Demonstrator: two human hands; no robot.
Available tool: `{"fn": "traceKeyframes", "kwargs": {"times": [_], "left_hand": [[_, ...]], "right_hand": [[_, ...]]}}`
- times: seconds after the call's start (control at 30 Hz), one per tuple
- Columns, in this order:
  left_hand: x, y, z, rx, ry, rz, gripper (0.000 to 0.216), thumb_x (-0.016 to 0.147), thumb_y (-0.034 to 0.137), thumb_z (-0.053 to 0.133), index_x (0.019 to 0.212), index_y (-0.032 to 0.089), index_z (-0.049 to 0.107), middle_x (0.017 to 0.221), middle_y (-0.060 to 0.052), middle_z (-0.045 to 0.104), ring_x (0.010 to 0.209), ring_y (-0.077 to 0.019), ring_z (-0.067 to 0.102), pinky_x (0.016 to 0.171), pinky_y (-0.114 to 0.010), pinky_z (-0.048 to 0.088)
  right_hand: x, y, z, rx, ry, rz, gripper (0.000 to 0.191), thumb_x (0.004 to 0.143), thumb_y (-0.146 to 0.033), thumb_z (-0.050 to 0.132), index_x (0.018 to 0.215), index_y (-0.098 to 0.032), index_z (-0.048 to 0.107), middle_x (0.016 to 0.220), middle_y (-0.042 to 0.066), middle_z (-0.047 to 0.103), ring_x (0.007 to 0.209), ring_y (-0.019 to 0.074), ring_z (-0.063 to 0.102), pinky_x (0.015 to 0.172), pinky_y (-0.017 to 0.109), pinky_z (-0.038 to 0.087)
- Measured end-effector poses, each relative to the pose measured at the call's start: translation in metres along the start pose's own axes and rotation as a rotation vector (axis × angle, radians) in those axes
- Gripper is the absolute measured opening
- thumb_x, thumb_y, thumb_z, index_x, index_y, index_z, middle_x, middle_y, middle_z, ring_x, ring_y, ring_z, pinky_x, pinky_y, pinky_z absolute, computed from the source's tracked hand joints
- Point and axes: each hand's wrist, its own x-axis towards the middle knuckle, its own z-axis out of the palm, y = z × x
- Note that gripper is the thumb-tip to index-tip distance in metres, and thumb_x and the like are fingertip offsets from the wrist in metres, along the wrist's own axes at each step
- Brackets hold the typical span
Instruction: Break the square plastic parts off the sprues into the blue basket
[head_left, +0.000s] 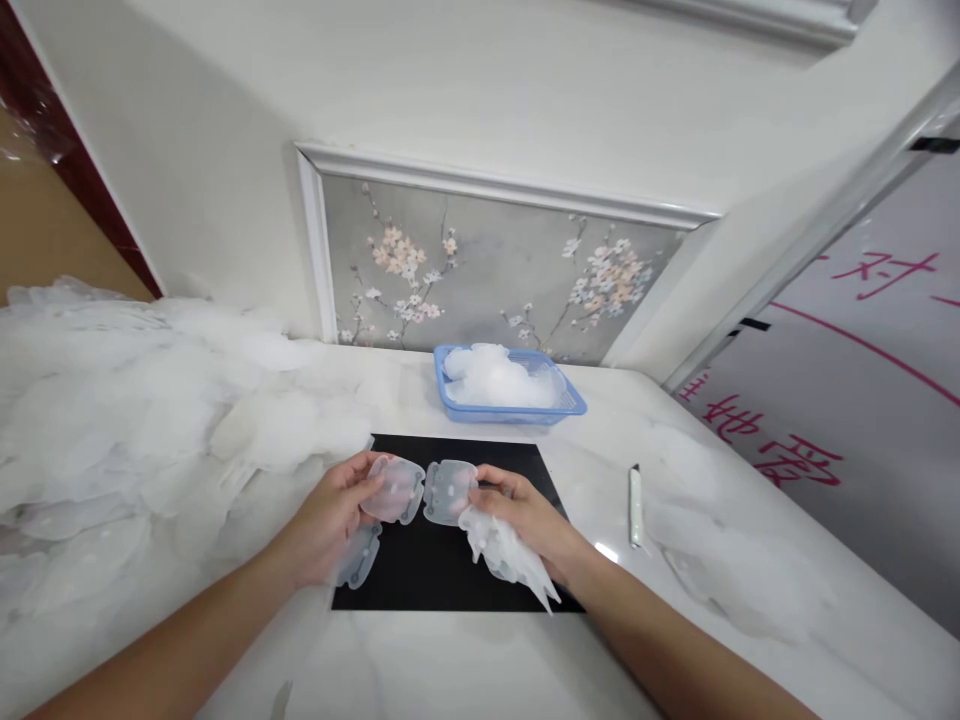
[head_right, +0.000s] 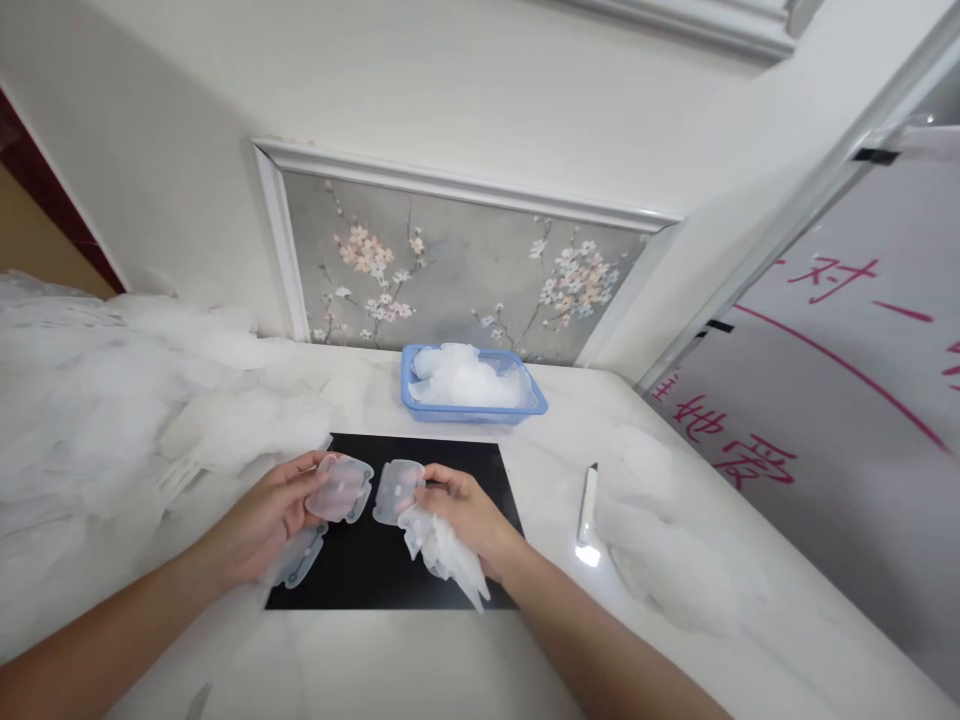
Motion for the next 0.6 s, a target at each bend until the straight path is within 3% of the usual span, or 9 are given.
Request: {"fn": "traceKeyframes", "kwargs": {"times": [0.13,0.23,0.37,0.5,0.6], "left_hand": [[-0.001,0.003,0.002,-0.16,-0.053,-0.067,0.024,0.081,0.038,0.067,0.097,0.021,0.066,0.096,-0.005,0.067,0.088,-0.0202,0.065,0.074,-0.029,0.055],[-0.004,0.006,0.004,-0.21,-0.102,-0.12,0.029,0.086,0.044,0.059,0.102,0.021,0.065,0.101,-0.007,0.067,0.093,-0.0225,0.065,0.078,-0.033,0.056],[-0.006,0.007,0.005,-0.251,-0.152,-0.163,0.037,0.09,0.049,0.052,0.11,0.019,0.06,0.112,-0.01,0.066,0.102,-0.0257,0.065,0.084,-0.039,0.055],[-0.007,0.006,0.005,-0.266,-0.178,-0.152,0.041,0.091,0.053,0.048,0.115,0.02,0.057,0.118,-0.011,0.064,0.105,-0.0262,0.064,0.086,-0.042,0.055],[-0.008,0.007,0.006,-0.285,-0.206,-0.146,0.043,0.092,0.054,0.045,0.116,0.02,0.056,0.117,-0.012,0.064,0.106,-0.0267,0.063,0.086,-0.043,0.055]], "right_hand": [[0.0,0.002,-0.001,-0.07,0.053,-0.052,0.041,0.068,-0.051,0.078,0.081,-0.016,0.062,0.063,-0.002,0.059,0.053,0.0101,0.052,0.052,0.023,0.04],[0.001,0.003,-0.002,-0.251,0.132,-0.145,0.043,0.077,-0.059,0.066,0.072,-0.018,0.055,0.062,-0.001,0.055,0.054,0.0123,0.05,0.052,0.026,0.039],[-0.001,0.003,-0.001,-0.681,0.288,-0.419,0.033,0.078,-0.038,0.068,0.06,-0.02,0.046,0.083,0.004,0.06,0.074,0.0185,0.057,0.067,0.032,0.043],[-0.009,0.005,0.005,-0.942,0.204,-0.473,0.007,0.08,-0.02,0.059,0.083,-0.024,0.054,0.084,0.001,0.064,0.077,0.0194,0.061,0.069,0.033,0.046],[-0.014,0.009,0.008,-1.12,0.119,-0.587,0.033,0.083,-0.015,0.054,0.113,-0.027,0.052,0.083,0.0,0.061,0.079,0.0186,0.061,0.071,0.032,0.048]]}}
